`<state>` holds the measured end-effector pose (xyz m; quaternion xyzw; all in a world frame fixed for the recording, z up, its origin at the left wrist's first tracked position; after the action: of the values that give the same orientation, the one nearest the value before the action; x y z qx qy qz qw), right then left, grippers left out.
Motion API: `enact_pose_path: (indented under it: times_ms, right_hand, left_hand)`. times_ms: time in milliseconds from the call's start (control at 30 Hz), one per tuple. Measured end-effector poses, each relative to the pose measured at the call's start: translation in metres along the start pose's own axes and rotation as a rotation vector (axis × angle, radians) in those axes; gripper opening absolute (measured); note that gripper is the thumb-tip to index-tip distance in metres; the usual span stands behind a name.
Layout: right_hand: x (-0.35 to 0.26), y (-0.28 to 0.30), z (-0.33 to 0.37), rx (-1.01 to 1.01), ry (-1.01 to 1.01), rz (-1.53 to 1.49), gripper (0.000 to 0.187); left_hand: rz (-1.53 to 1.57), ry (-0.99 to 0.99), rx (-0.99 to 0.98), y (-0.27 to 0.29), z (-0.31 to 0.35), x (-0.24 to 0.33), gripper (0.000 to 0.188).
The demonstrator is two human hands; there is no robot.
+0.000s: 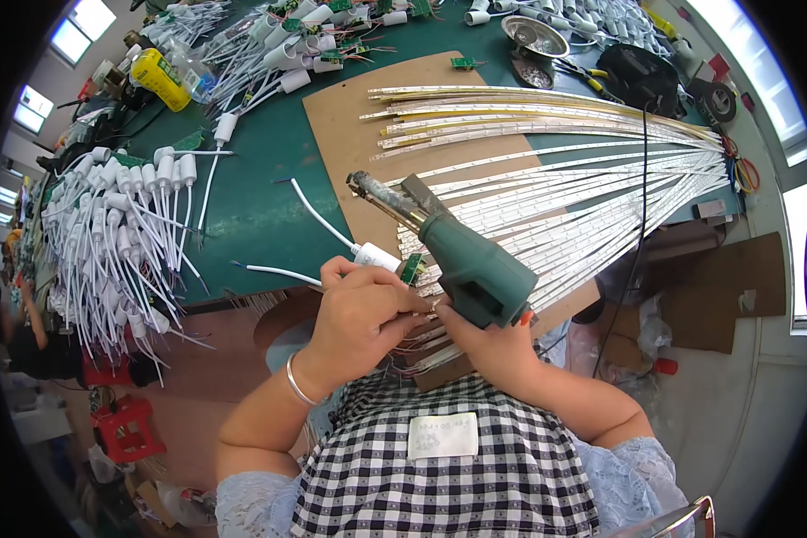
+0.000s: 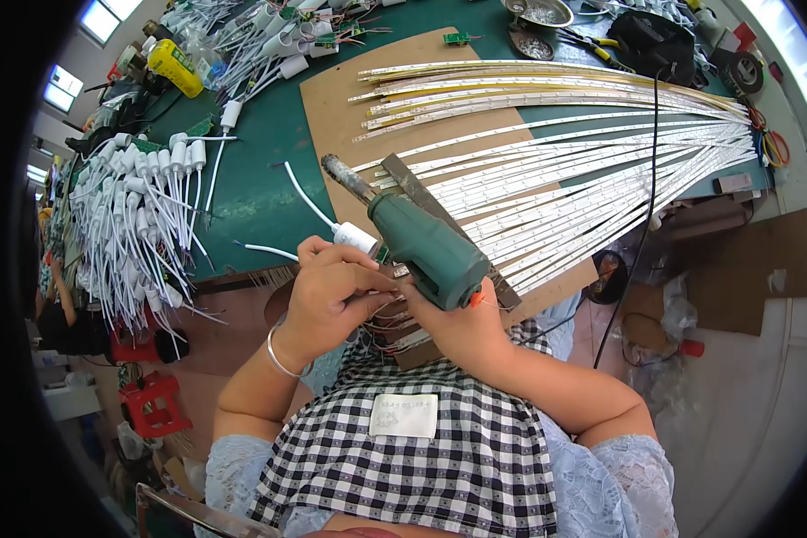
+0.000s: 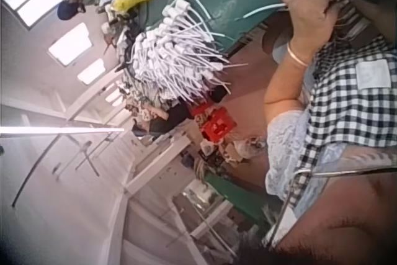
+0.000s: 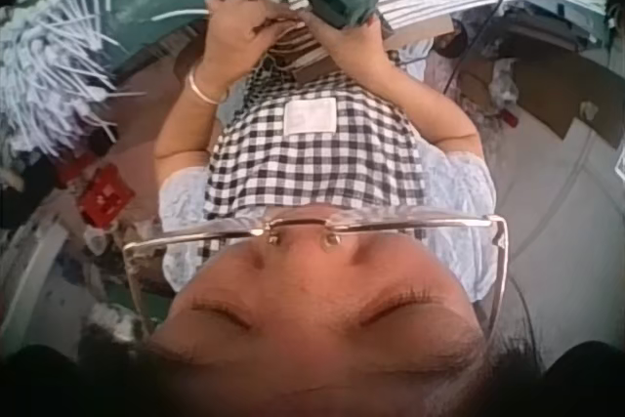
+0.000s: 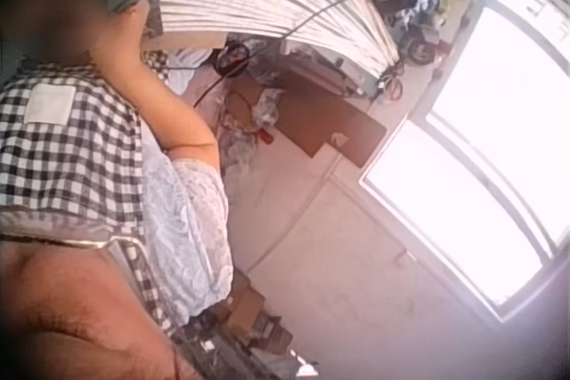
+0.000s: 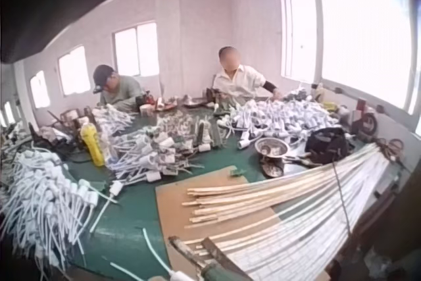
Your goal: The person uses a soldering iron to attach wires to LED strip segments on a workbench. They repeatedly pick up a white wire connector, position it on the strip, and apply heat to secure the connection. The person works methodically through a batch of LED strips laid out on a green mat.
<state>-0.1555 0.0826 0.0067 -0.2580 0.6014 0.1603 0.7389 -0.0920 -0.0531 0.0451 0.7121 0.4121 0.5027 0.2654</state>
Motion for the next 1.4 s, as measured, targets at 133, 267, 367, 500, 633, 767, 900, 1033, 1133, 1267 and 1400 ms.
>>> enact_pose_path:
  times_ms: [133,267,367,500,633,767,900,1033,1133,1267,1400]
  right_hand:
    - [0.007,0.002,0.0,0.022,0.021,0.01,0.017]
    - [0.002,0.02,0.003,0.109,-0.162,0.023,0.014]
    - [0.009,0.029,0.007,0.027,-0.179,-0.215,0.032]
    - [0.015,0.022,0.007,-0.111,-0.12,-0.434,0.062]
    - [0.02,0.018,0.015,-0.26,-0.241,-0.259,0.074]
    - [0.024,0.017,0.015,-0.371,-0.208,-0.077,0.078]
    - [0.027,0.021,0.017,-0.242,-0.329,-0.292,0.078]
    - [0.021,0.025,0.021,-0.292,-0.273,-0.309,0.078]
    - [0.024,0.03,0.027,-0.36,-0.233,-0.246,0.078]
    - [0.007,0.028,0.02,-0.399,-0.082,-0.198,0.079]
    - [0.007,0.028,0.012,-0.337,-0.069,-0.281,0.08]
  left_hand:
    - [-0.02,0.023,-0.05,0.0,0.0,0.004,0.017]
    - [-0.156,0.082,-0.069,0.003,0.005,-0.003,0.011]
    - [-0.216,0.064,-0.075,-0.01,0.01,-0.005,0.01]
    - [-0.261,0.057,-0.036,-0.017,0.004,-0.003,0.01]
    - [-0.286,0.064,-0.063,-0.013,-0.005,-0.009,0.009]
    - [-0.236,0.069,-0.124,-0.017,-0.001,0.004,0.011]
    - [-0.25,0.027,-0.117,-0.024,0.011,0.02,0.014]
    - [-0.198,-0.042,-0.11,-0.029,0.023,0.018,0.015]
    - [-0.16,-0.059,-0.123,-0.03,0.024,0.015,0.014]
    - [-0.133,-0.048,-0.104,-0.029,0.017,0.01,0.013]
    - [-0.136,-0.011,-0.097,-0.027,0.015,0.003,0.009]
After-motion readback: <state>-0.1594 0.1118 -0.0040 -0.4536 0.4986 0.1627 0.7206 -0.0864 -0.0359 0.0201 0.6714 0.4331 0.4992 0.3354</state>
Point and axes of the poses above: each hand's wrist, its own z-axis away from the middle knuckle, its own y-axis out of the back of the hand, x = y × z, the point moved 7 cm from there along -z, towards the middle knuckle, and after that the axes turned 10 degrees about -z, right-handed, at the moved point
